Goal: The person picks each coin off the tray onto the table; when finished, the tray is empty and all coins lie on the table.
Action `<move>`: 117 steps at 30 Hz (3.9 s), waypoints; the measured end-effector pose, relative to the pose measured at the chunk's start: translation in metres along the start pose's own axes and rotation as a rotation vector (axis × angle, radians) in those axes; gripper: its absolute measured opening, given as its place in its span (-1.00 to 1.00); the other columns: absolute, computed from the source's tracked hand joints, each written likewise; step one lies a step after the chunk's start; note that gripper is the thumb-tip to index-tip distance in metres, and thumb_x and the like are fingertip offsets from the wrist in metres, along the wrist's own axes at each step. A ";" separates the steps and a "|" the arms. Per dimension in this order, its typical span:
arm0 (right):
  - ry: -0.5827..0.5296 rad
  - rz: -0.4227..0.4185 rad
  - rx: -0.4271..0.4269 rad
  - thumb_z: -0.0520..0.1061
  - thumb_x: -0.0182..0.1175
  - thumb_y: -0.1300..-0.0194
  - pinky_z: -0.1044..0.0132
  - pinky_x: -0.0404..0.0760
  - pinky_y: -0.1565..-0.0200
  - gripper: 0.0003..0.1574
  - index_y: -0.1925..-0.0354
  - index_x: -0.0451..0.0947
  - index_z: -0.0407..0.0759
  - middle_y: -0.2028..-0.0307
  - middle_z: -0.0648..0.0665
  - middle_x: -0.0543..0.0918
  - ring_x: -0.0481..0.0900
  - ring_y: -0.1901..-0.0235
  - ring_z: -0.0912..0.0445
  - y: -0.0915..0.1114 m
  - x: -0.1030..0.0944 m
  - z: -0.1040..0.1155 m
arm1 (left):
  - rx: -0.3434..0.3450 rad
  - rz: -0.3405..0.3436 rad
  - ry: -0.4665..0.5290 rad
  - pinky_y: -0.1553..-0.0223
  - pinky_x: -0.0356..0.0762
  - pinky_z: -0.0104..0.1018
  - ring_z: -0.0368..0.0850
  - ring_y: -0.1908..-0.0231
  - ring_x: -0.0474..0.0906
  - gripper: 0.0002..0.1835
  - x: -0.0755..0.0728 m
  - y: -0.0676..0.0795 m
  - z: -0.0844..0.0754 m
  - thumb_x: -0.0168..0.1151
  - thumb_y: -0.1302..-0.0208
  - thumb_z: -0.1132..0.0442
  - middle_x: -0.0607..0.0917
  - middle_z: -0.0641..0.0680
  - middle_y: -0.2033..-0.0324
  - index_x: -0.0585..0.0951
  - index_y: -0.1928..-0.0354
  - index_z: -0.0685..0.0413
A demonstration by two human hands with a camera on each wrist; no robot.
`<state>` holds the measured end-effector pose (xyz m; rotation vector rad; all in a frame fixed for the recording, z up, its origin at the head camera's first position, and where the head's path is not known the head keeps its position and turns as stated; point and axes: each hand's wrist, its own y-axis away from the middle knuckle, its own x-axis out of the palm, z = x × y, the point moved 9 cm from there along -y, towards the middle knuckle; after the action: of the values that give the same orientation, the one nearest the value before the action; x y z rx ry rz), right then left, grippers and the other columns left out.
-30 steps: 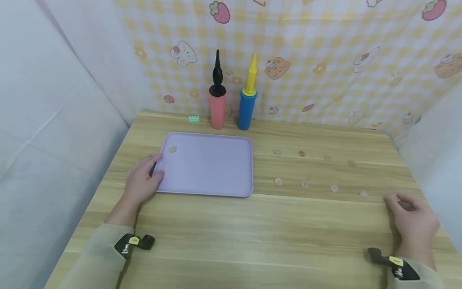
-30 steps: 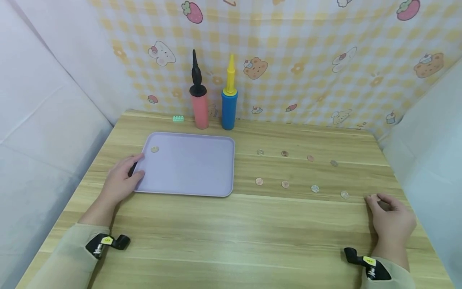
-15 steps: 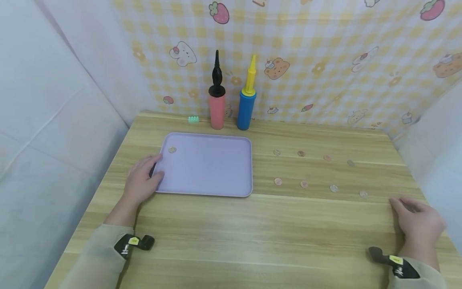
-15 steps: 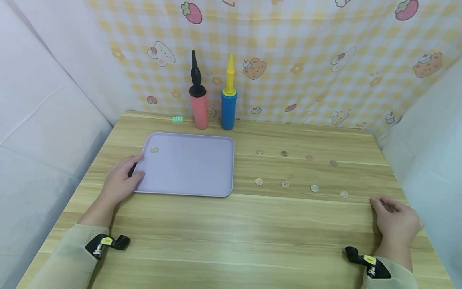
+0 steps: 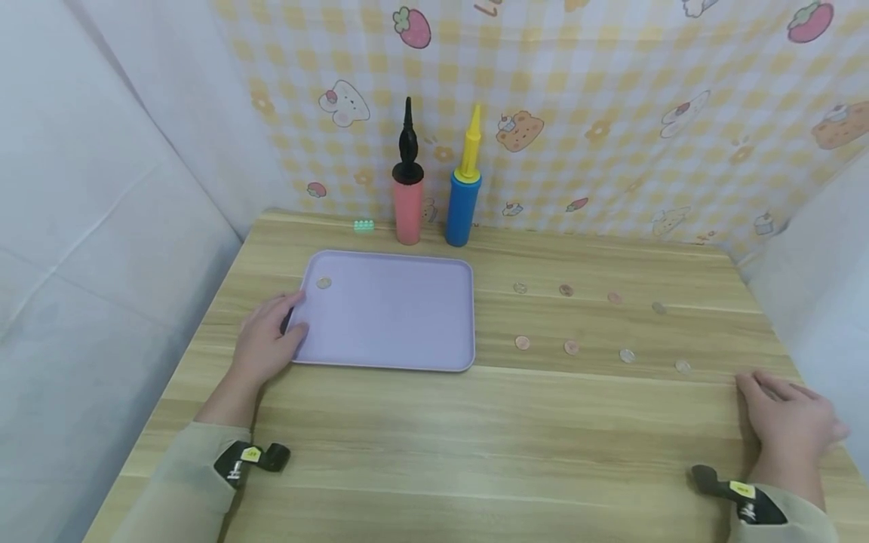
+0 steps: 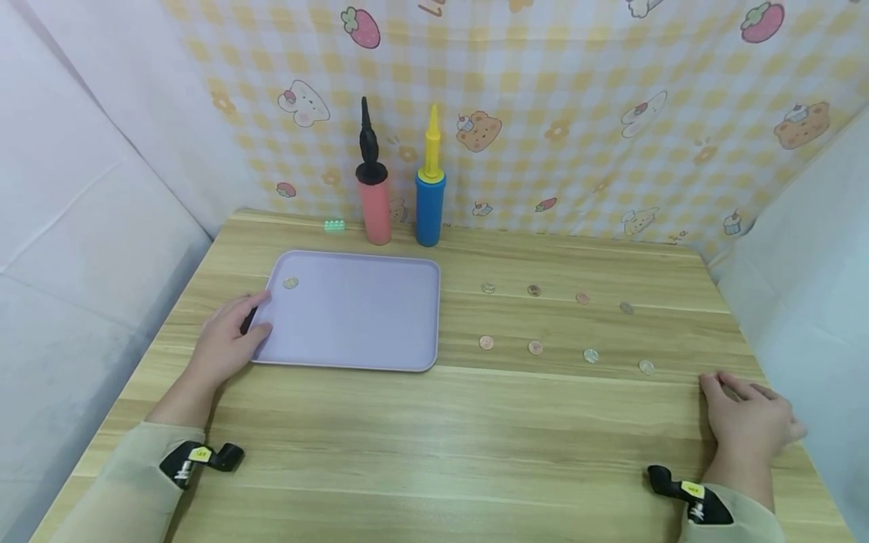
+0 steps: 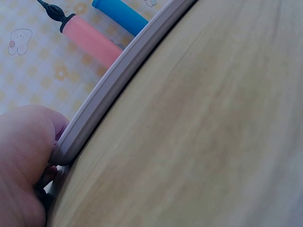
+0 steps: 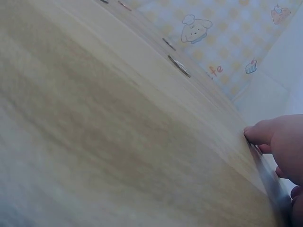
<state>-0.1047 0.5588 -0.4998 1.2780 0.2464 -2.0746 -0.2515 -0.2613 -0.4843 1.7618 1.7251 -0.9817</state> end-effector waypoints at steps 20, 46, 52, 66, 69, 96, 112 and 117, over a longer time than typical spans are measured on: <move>-0.010 -0.073 -0.063 0.24 0.13 -0.44 -0.34 -0.15 -0.48 -0.02 -0.64 0.16 -0.12 -0.56 -0.61 0.11 -0.07 -0.54 -0.51 0.008 0.004 0.012 | -0.010 0.008 0.001 -0.47 -0.04 0.51 0.52 -0.49 0.20 -0.38 0.001 0.002 0.002 0.19 -0.45 0.24 0.39 0.47 -0.47 0.44 -0.50 0.28; -0.231 -0.242 -1.020 -0.20 0.47 -0.22 -0.33 0.20 -0.30 -0.36 -0.25 0.61 -0.32 -0.20 -0.44 0.57 0.39 -0.24 -0.39 0.136 0.111 0.225 | -0.010 -0.005 -0.013 -0.46 -0.02 0.51 0.56 -0.46 0.22 -0.38 0.000 0.002 0.003 0.18 -0.47 0.22 0.38 0.51 -0.46 0.44 -0.50 0.30; -0.255 -0.192 -1.119 -0.15 0.47 -0.19 -0.35 0.21 -0.33 -0.31 -0.29 0.63 -0.24 -0.21 -0.41 0.56 0.36 -0.26 -0.38 0.167 0.140 0.261 | -0.013 0.000 -0.015 -0.46 -0.03 0.51 0.56 -0.46 0.22 -0.38 0.001 0.001 0.002 0.19 -0.47 0.23 0.38 0.50 -0.46 0.43 -0.51 0.29; -0.201 -0.195 -1.231 0.01 0.44 -0.27 -0.23 0.44 -0.13 -0.37 -0.28 0.70 -0.14 -0.08 -0.31 0.68 0.52 -0.11 -0.27 0.240 0.185 0.333 | -0.002 -0.005 -0.026 -0.45 0.00 0.51 0.54 -0.45 0.24 -0.39 0.002 -0.001 0.004 0.19 -0.48 0.23 0.41 0.49 -0.45 0.44 -0.51 0.27; -0.159 -0.228 -1.210 0.03 0.44 -0.26 -0.19 0.47 -0.09 -0.40 -0.22 0.73 -0.15 -0.03 -0.29 0.70 0.53 -0.07 -0.26 0.250 0.190 0.344 | 0.008 -0.014 -0.027 -0.44 0.02 0.51 0.54 -0.44 0.26 -0.40 0.001 -0.003 0.003 0.20 -0.47 0.25 0.42 0.48 -0.44 0.45 -0.50 0.28; 0.156 -0.037 -1.136 0.27 0.20 -0.43 -0.11 0.39 -0.22 -0.43 -0.20 0.72 0.02 -0.18 -0.14 0.63 0.42 -0.25 -0.13 0.334 0.268 0.419 | 0.013 -0.025 -0.015 -0.44 0.03 0.49 0.52 -0.44 0.27 -0.36 0.001 -0.003 0.000 0.25 -0.45 0.24 0.43 0.49 -0.43 0.43 -0.51 0.29; 0.218 0.049 -1.155 0.17 0.11 -0.57 -0.03 0.42 -0.26 -0.53 -0.30 0.66 0.14 -0.26 -0.06 0.58 0.39 -0.30 -0.07 0.365 0.302 0.447 | 0.054 -0.063 0.005 -0.44 0.14 0.39 0.41 -0.40 0.39 -0.38 0.022 -0.008 -0.025 0.29 -0.37 0.27 0.55 0.40 -0.37 0.51 -0.46 0.24; 0.268 0.147 -1.101 0.17 0.05 -0.61 -0.07 0.33 -0.41 -0.42 -0.46 0.48 0.09 -0.46 -0.17 0.42 0.25 -0.48 -0.13 0.374 0.319 0.451 | 0.056 -0.046 -0.008 -0.43 0.15 0.42 0.40 -0.41 0.39 -0.38 0.024 -0.007 -0.032 0.27 -0.39 0.25 0.55 0.39 -0.37 0.50 -0.48 0.22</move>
<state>-0.2833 -0.0833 -0.4759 0.8018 1.1751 -1.2488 -0.2544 -0.2209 -0.4813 1.7576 1.7569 -1.0649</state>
